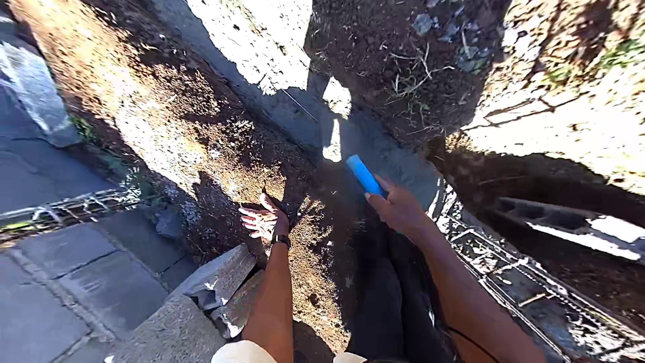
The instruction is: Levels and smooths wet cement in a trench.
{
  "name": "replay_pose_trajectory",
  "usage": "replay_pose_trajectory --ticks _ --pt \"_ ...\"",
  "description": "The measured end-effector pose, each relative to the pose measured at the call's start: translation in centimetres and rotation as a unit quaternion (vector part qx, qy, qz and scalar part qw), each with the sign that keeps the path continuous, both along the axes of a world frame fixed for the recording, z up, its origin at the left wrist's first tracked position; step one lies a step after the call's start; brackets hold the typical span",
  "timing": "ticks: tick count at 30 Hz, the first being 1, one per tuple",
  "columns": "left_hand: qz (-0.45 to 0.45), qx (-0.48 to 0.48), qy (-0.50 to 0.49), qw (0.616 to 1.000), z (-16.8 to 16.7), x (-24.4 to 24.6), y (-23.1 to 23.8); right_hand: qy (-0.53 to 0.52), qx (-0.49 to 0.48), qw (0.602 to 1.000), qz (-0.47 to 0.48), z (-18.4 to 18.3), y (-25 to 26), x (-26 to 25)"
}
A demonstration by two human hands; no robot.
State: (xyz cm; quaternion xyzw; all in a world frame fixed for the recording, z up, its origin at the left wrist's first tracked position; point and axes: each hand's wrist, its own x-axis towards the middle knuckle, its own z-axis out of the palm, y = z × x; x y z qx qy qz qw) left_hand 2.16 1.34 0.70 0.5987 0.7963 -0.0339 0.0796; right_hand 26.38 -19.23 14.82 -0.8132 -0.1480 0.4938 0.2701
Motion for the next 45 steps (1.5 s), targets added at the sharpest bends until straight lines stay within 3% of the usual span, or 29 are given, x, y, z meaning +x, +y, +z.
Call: replay_pose_trajectory --ticks 5,8,17,25,29,37,42,45 --pt "0.005 0.000 0.013 1.000 -0.4 -0.4 0.3 -0.179 -0.051 0.973 0.137 -5.6 12.3 6.6" --pt "0.009 -0.007 0.015 1.000 -0.4 -0.4 0.5 -0.249 -0.085 0.950 0.169 -9.7 19.0 9.5" --pt "0.005 -0.014 0.018 1.000 -0.9 -1.0 0.6 -0.201 -0.045 0.966 0.157 -20.8 28.8 12.3" --pt "0.006 -0.026 0.012 1.000 -0.7 -0.8 1.1 -0.233 -0.031 0.947 0.220 -22.6 33.8 10.2" --pt "0.009 -0.032 0.011 0.999 -0.5 -1.0 1.0 -0.148 -0.045 0.967 0.205 -23.5 36.1 12.0" --pt "0.004 -0.024 0.011 1.000 -0.7 -0.8 1.0 0.000 -0.010 0.993 0.114 -24.0 36.1 13.1" --pt "0.001 -0.020 0.011 1.000 -1.0 -0.9 0.8 -0.018 0.015 0.995 0.098 -25.8 37.7 11.8" --pt "-0.001 -0.016 0.005 1.000 -1.0 -0.8 0.8 0.068 0.040 0.997 0.025 -24.2 37.6 11.9"
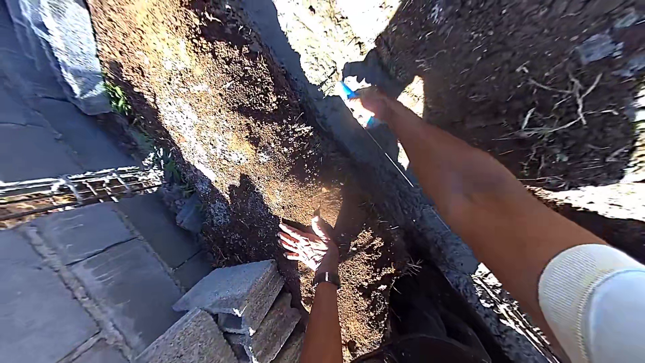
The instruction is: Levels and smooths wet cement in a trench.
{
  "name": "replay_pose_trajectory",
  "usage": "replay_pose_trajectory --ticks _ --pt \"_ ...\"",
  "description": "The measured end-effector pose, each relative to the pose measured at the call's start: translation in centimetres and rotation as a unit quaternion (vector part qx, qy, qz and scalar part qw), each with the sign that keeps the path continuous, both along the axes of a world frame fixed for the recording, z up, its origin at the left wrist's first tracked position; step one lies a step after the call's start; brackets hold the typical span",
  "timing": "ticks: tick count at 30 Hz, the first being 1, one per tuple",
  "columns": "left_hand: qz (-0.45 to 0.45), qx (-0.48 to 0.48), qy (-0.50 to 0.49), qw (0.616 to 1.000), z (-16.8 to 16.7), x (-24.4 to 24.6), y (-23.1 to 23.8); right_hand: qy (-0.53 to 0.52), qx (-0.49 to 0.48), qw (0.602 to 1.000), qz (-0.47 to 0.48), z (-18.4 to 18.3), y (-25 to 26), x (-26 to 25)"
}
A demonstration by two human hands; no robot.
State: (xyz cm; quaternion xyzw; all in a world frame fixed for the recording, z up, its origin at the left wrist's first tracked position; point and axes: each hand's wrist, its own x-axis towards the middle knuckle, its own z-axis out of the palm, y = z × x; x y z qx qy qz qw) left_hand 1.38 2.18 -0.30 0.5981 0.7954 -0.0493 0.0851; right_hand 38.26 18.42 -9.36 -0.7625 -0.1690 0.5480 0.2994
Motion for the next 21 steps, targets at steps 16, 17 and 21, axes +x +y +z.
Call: replay_pose_trajectory --ticks 16,17,21 --pt "-0.016 0.014 0.008 1.000 0.2 0.3 -0.6 -0.068 0.033 0.997 -0.001 11.5 -6.4 4.5" --pt "-0.016 0.019 0.008 1.000 0.0 0.3 -0.6 -0.071 0.031 0.997 -0.004 12.5 -7.2 4.6" --pt "-0.020 0.026 0.012 0.999 -0.1 0.2 -0.7 -0.063 0.051 0.996 -0.031 16.5 -11.9 3.3"
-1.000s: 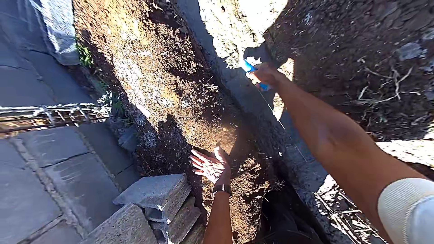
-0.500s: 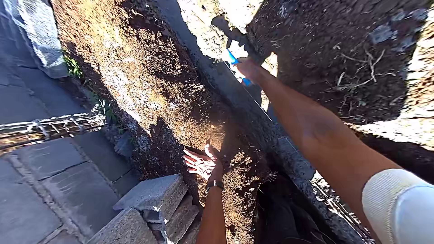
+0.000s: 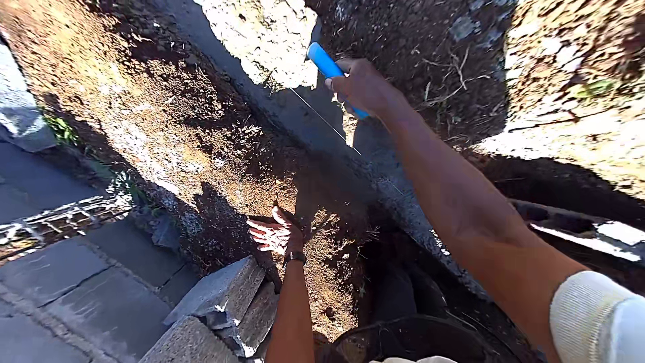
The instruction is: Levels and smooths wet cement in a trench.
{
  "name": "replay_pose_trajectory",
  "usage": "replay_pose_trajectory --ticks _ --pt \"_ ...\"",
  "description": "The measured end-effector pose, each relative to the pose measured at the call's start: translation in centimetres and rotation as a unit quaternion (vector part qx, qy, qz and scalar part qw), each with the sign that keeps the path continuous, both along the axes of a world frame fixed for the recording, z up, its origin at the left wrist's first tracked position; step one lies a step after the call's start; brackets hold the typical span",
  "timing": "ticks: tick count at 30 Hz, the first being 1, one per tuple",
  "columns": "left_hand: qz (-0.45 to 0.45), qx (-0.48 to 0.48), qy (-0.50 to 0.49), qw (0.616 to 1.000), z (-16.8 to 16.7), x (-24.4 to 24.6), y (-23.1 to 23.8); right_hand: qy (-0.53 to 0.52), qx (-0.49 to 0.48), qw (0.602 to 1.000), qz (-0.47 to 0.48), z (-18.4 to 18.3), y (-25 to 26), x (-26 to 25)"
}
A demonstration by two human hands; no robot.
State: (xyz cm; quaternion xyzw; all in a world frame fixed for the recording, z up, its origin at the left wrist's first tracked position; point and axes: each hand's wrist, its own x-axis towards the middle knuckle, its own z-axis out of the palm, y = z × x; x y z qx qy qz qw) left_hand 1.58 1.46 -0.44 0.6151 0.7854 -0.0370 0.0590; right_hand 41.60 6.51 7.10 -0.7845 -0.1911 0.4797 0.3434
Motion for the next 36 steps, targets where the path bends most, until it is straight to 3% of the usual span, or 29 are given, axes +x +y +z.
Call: replay_pose_trajectory --ticks 9,13,23,29,36 --pt "-0.046 0.009 -0.045 0.998 -0.6 -0.5 -0.4 -0.030 0.050 0.997 -0.059 5.3 -20.8 -11.5" --pt "-0.059 -0.024 -0.068 0.996 0.6 -0.1 -0.8 0.013 -0.017 0.995 -0.101 7.6 -31.5 -18.1" --pt "-0.083 -0.035 -0.141 0.986 1.0 0.6 -1.4 0.075 -0.141 0.967 -0.196 8.2 -56.2 -30.4" --pt "-0.088 -0.043 -0.153 0.983 0.2 -0.4 -1.1 0.073 -0.202 0.943 -0.253 8.2 -68.2 -37.7" --pt "-0.112 -0.054 -0.183 0.975 -0.7 -1.3 -0.5 0.099 -0.265 0.906 -0.315 10.2 -75.6 -42.3"
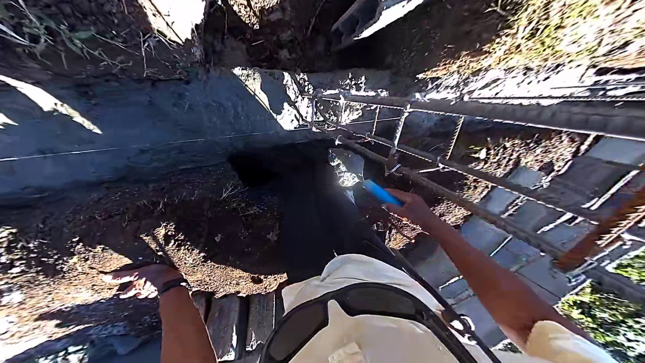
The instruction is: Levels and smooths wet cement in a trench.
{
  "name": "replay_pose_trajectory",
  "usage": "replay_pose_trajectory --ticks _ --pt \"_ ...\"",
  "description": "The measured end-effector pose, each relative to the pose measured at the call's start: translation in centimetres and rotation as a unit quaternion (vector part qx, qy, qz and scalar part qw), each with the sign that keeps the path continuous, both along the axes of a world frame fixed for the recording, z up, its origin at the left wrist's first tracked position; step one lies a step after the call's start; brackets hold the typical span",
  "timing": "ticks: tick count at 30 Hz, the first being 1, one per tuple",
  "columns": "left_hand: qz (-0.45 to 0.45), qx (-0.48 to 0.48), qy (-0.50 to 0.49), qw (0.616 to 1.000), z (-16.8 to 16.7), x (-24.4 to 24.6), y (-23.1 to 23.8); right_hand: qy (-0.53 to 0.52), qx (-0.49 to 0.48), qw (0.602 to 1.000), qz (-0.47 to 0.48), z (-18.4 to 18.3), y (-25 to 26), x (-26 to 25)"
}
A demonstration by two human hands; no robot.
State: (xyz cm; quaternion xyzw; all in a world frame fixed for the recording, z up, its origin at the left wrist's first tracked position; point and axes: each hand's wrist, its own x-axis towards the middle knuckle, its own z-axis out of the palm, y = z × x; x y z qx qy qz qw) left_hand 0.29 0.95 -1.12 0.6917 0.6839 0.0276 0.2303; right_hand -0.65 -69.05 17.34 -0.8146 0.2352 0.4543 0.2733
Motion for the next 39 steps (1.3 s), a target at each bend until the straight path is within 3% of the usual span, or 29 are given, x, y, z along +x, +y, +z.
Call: replay_pose_trajectory --ticks 5,11,13,17,21,27,31,34,39 --pt "0.009 -0.008 -0.049 0.999 0.3 0.2 -0.2 -0.032 -0.009 0.999 -0.038 -0.6 -3.5 -2.8" --pt "-0.014 -0.029 -0.004 0.999 1.2 0.1 -0.8 -0.034 -0.009 0.985 -0.170 -0.8 -5.7 -4.6" --pt "-0.006 -0.041 -0.009 0.999 1.0 0.0 -0.7 -0.034 -0.012 0.984 -0.172 -0.6 -6.6 -4.1" --pt "-0.003 -0.025 0.022 0.999 1.6 0.5 -1.2 -0.036 -0.061 0.992 -0.100 0.5 -9.1 -1.5" --pt "0.005 -0.007 0.025 1.000 1.4 0.6 -1.3 0.049 -0.124 0.989 -0.071 1.5 -12.4 2.7" --pt "0.009 0.006 0.052 0.999 1.3 0.7 -1.3 -0.067 -0.063 0.992 0.083 0.7 -16.4 8.8" --pt "0.004 0.002 0.097 0.995 1.2 0.6 -1.2 -0.060 -0.065 0.984 0.158 -1.0 -20.0 12.5" --pt "0.021 -0.009 0.072 0.997 0.7 0.3 -0.8 -0.053 -0.063 0.981 0.177 -1.6 -20.8 14.8" --pt "-0.002 0.001 0.121 0.993 0.4 0.1 -0.4 -0.069 -0.053 0.965 0.246 -3.5 -21.0 17.3"
